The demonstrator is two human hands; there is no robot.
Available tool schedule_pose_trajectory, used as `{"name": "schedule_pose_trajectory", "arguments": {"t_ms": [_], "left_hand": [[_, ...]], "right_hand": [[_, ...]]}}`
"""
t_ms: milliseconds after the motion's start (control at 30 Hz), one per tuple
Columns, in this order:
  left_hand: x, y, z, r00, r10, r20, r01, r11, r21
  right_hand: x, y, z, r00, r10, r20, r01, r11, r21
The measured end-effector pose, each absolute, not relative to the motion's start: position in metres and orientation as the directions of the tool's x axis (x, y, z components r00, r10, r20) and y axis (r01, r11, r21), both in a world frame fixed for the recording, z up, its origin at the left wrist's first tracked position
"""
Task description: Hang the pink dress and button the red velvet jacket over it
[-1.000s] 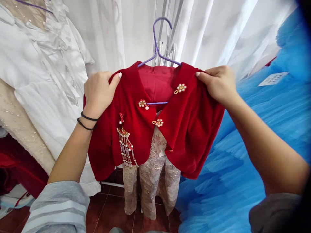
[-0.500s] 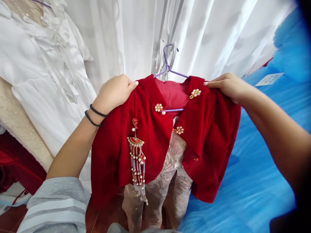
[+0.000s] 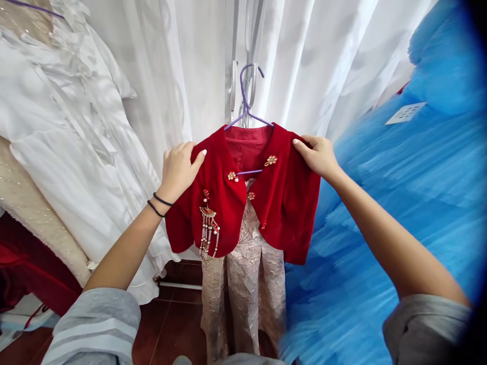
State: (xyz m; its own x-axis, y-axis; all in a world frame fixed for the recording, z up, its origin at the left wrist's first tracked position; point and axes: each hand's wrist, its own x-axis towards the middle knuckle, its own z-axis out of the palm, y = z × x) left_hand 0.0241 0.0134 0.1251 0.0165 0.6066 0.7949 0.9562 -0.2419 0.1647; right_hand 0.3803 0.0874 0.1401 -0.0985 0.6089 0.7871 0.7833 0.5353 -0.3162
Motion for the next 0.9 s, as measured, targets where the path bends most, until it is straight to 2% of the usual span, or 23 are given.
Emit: {"name": "schedule_pose_trajectory", "arguments": {"t_ms": [100,200,267,333,400,500,567,633,700,767,800,833,900], "left_hand": [[0.032,0.001,0.109,-0.098,0.470,0.877,0.950,-0.220,0.224],[0.047,-0.014,0.082,-0.190,0.395,0.899,0.928,-0.226,0.295],[0.059,-0.020,0.061,-0.222,0.403,0.888,0.918,-0.221,0.329],[0.074,-0.021,0.039,-0.223,0.472,0.853,0.916,-0.198,0.350],[0.088,-0.019,0.022,-0.229,0.545,0.807,0.915,-0.162,0.369],[0.108,-0.017,0.005,-0.249,0.538,0.806,0.917,-0.137,0.375],[0.118,-0.017,0.003,-0.154,0.521,0.839,0.934,-0.200,0.296],[0.124,-0.014,0.009,-0.010,0.525,0.851,0.941,-0.284,0.186],[0.124,-0.005,0.019,0.043,0.526,0.850,0.936,-0.318,0.149],[0.117,0.010,0.028,0.029,0.529,0.848,0.922,-0.341,0.181],[0.111,0.019,0.031,0.025,0.537,0.843,0.903,-0.374,0.212],[0.106,0.030,0.031,0.027,0.554,0.832,0.869,-0.425,0.255],[0.095,0.049,0.026,0.010,0.620,0.784,0.743,-0.529,0.410]], "right_hand": [[0.365,0.074,0.122,-0.023,0.518,0.855,0.831,0.486,-0.272],[0.341,0.059,0.095,0.037,0.457,0.889,0.874,0.416,-0.250],[0.321,0.048,0.076,0.049,0.501,0.864,0.889,0.373,-0.267],[0.302,0.035,0.055,0.085,0.548,0.832,0.891,0.331,-0.310],[0.284,0.022,0.033,0.138,0.549,0.824,0.891,0.295,-0.346],[0.270,0.008,0.000,0.117,0.538,0.835,0.908,0.284,-0.310],[0.272,0.007,-0.017,0.045,0.585,0.810,0.903,0.322,-0.283],[0.281,0.008,-0.024,0.003,0.606,0.796,0.848,0.420,-0.323],[0.288,0.002,-0.021,0.067,0.539,0.840,0.747,0.531,-0.400],[0.284,-0.014,-0.014,0.189,0.419,0.888,0.653,0.622,-0.432],[0.276,-0.023,-0.010,0.197,0.368,0.909,0.625,0.667,-0.406],[0.266,-0.030,-0.008,0.148,0.352,0.924,0.604,0.708,-0.366],[0.239,-0.035,-0.009,-0.082,0.422,0.903,0.576,0.760,-0.303]]}}
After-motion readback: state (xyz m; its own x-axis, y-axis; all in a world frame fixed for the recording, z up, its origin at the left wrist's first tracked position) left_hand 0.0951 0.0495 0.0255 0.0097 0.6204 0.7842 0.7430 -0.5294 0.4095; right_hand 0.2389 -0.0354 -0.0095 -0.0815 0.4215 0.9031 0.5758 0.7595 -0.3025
